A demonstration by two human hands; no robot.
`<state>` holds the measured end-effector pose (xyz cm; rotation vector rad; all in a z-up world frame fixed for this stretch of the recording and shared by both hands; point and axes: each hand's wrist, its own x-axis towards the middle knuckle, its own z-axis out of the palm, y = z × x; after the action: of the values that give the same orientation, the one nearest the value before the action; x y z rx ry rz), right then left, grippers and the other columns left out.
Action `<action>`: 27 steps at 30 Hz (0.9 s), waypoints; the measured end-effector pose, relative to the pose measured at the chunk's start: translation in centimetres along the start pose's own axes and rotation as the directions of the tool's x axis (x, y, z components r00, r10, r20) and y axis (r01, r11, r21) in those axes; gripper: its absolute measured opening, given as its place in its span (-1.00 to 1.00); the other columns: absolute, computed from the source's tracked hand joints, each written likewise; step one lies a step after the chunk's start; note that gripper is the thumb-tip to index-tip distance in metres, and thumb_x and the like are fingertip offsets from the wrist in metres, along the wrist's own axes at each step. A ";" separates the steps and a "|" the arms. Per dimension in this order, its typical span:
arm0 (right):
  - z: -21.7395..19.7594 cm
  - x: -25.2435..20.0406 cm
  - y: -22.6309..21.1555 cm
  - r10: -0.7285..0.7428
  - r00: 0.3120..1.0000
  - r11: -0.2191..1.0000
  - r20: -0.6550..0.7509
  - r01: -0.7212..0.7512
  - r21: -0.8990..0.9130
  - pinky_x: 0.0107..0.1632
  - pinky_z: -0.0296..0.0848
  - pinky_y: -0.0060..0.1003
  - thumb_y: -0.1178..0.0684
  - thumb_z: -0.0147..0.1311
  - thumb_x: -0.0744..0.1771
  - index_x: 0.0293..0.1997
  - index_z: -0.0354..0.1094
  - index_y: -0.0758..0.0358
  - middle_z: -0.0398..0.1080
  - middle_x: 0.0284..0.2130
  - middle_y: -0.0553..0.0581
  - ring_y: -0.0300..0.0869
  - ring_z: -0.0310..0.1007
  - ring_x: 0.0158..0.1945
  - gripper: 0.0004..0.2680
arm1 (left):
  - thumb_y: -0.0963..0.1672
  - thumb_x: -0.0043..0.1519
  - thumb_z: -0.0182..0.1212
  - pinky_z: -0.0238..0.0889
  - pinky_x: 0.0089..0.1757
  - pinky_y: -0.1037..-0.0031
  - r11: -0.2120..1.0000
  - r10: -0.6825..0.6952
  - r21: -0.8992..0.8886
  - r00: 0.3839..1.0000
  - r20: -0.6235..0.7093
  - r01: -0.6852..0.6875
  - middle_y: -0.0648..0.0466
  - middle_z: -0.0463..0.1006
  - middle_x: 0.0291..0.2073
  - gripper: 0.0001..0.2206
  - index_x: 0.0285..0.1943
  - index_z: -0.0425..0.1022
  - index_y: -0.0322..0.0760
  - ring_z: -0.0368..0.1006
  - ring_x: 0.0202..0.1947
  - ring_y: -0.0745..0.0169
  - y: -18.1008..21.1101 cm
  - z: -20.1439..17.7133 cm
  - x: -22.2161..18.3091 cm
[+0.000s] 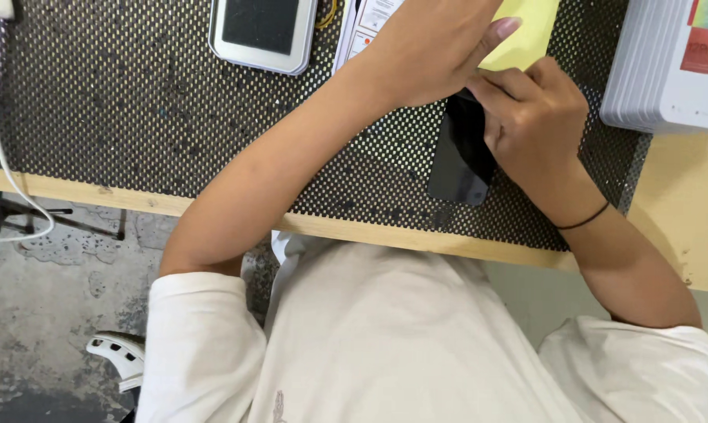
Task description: The person removes a small component from a phone screen ribbon cable and peels away a protective film by hand. They use a small scraping tool on a surface while working at a bench surrounded by phone boxes and other electronic parts.
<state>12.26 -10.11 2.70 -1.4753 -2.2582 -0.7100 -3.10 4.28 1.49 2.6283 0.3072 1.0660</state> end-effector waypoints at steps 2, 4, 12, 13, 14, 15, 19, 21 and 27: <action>0.7 -0.2 0.6 -0.007 1.000 0.999 0.002 0.007 -0.037 -0.34 0.28 -0.36 0.25 0.09 0.38 -0.07 0.67 0.02 0.53 -0.29 -0.22 -0.17 0.16 -0.33 -0.78 | -0.04 0.49 -0.30 0.13 -0.34 0.18 1.000 0.020 -0.020 1.000 0.009 -0.019 -0.12 0.42 -0.34 -0.67 -0.13 0.30 -0.37 0.32 -0.40 -0.13 0.4 -0.4 0.3; 0.7 0.0 1.5 0.004 1.000 1.000 0.007 -0.004 0.004 -0.34 0.26 -0.30 0.24 0.05 0.40 -0.01 0.68 0.05 0.54 -0.28 -0.16 -0.13 0.19 -0.33 -0.77 | -0.06 0.48 -0.23 0.14 -0.38 0.14 0.999 0.003 0.050 0.998 0.058 -0.006 -0.13 0.47 -0.32 -0.72 -0.04 0.32 -0.37 0.37 -0.40 -0.17 1.1 -1.1 0.2; -2.8 -1.2 5.3 0.268 0.963 0.918 0.022 -0.262 0.297 -0.09 0.33 0.03 0.20 0.08 0.55 0.27 0.43 0.52 0.42 -0.15 0.42 0.24 0.39 -0.15 -0.83 | -0.12 0.44 -0.14 0.14 -0.23 0.20 0.960 -0.188 0.220 0.981 0.050 0.173 -0.03 0.48 -0.24 -0.82 -0.03 0.35 -0.32 0.33 -0.23 -0.09 2.7 -1.4 -2.4; -3.5 -0.8 5.3 0.275 0.944 0.836 0.181 -0.328 0.441 0.01 0.41 0.07 0.29 0.10 0.48 0.31 0.38 0.55 0.43 0.00 0.50 0.30 0.43 0.00 -0.77 | -0.16 0.38 -0.06 0.12 -0.25 0.23 0.951 -0.189 0.258 0.981 0.039 0.173 -0.01 0.44 -0.27 -0.89 -0.10 0.35 -0.30 0.29 -0.25 -0.05 2.5 -1.1 -2.5; -4.3 -0.3 5.3 0.244 0.910 0.726 0.334 -0.400 0.559 0.11 0.48 0.10 0.39 0.12 0.41 0.36 0.33 0.59 0.45 0.15 0.58 0.36 0.47 0.15 -0.69 | -0.20 0.31 0.01 0.09 -0.26 0.26 0.940 -0.189 0.296 0.982 0.028 0.173 0.00 0.40 -0.31 -0.96 -0.17 0.36 -0.28 0.25 -0.27 -0.01 2.5 -0.9 -2.6; -3.7 -0.3 5.0 0.251 0.908 0.724 0.334 -0.405 0.559 0.11 0.48 0.10 0.39 0.12 0.41 0.36 0.33 0.59 0.45 0.15 0.58 0.36 0.47 0.15 -0.69 | -0.20 0.31 0.01 0.09 -0.26 0.26 0.941 -0.185 0.294 0.982 0.034 0.167 0.00 0.40 -0.31 -0.96 -0.17 0.36 -0.28 0.25 -0.27 -0.01 2.3 -0.8 -2.6; -2.1 -0.6 3.4 0.167 0.921 0.733 0.351 -0.355 0.580 0.18 0.40 0.03 0.31 0.07 0.41 0.29 0.37 0.55 0.48 0.12 0.45 0.24 0.47 0.12 -0.73 | -0.23 0.29 0.06 0.07 -0.24 0.22 0.942 -0.189 0.295 0.979 0.077 0.158 -0.03 0.37 -0.29 -0.97 -0.20 0.39 -0.32 0.22 -0.24 -0.06 1.9 -0.4 -2.8; -2.1 -0.5 2.5 0.123 0.943 0.750 0.310 -0.293 0.593 0.20 0.40 0.01 0.31 0.04 0.41 0.28 0.38 0.54 0.49 0.11 0.44 0.24 0.48 0.13 -0.73 | -0.24 0.26 0.11 0.08 -0.23 0.22 0.938 -0.198 0.303 0.977 0.079 0.166 -0.03 0.38 -0.28 -0.99 -0.19 0.40 -0.31 0.23 -0.22 -0.06 1.8 -0.3 -2.9; -2.3 -0.8 1.2 -0.189 0.928 0.720 0.321 -0.091 0.688 -0.29 0.37 -0.13 0.15 0.00 0.42 0.17 0.47 0.22 0.38 -0.44 0.09 -0.03 0.34 -0.39 -0.79 | -0.21 0.36 0.02 0.09 -0.30 0.25 0.944 -0.232 0.236 0.972 -0.027 0.232 -0.02 0.43 -0.43 -0.89 -0.25 0.37 -0.33 0.23 -0.35 -0.01 2.4 0.5 -2.9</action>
<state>13.66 -11.63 4.39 -1.2124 -2.4191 0.4564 -4.60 1.10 0.09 2.7088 0.7680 1.0017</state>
